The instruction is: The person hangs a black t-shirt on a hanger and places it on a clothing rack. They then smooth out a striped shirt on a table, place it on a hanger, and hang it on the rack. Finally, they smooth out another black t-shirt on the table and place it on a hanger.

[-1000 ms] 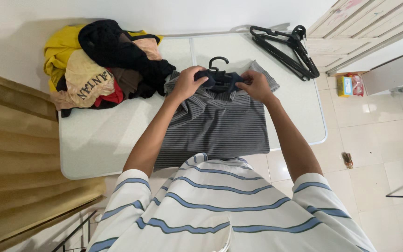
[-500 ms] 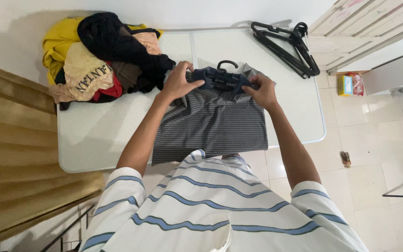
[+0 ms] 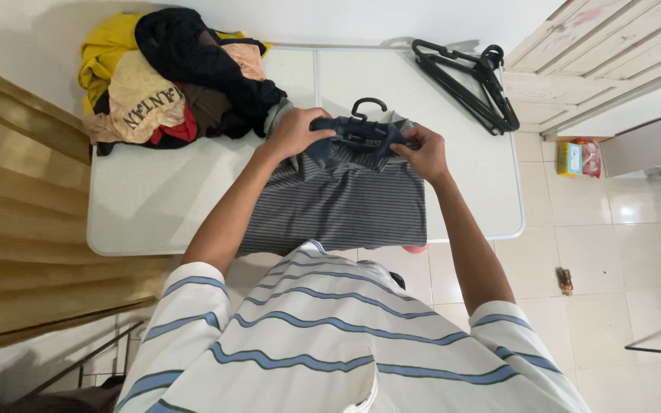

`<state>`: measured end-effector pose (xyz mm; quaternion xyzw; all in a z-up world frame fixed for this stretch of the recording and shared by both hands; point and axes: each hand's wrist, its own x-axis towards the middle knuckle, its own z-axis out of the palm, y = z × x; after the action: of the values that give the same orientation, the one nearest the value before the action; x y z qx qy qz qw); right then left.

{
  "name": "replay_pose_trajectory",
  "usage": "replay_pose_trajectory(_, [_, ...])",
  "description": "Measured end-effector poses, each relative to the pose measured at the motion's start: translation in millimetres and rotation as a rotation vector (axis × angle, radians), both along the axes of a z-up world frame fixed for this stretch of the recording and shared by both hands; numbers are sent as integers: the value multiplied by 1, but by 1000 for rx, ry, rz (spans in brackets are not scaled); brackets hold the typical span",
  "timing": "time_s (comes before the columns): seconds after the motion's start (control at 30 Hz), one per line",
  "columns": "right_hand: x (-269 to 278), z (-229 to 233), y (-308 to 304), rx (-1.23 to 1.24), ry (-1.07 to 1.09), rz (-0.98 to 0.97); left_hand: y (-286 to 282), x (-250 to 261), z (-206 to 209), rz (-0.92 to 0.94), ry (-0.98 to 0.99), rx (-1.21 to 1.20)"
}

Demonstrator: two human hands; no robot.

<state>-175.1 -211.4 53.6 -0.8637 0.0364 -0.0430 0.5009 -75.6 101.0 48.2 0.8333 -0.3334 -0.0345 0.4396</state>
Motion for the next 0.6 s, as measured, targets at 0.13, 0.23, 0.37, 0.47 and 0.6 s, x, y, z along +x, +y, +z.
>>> replay_pose_trajectory(0.13, [-6,6,-3,-2,27,55,-11,-22,-5,122,-146,-81])
replay_pose_trajectory(0.23, [-11,7,-12,-89,102,77,-20,-35,-7,154,-223,-113])
replay_pose_trajectory(0.37, [-24,0,-28,-105,6,96,-25,-50,-3,153,-130,-105])
replay_pose_trajectory(0.47, [-36,-5,-44,-122,-43,117,-23,-55,0,144,-101,12])
replay_pose_trajectory(0.6, [-50,-15,-65,75,-53,120,-19,-64,-2,144,-85,161])
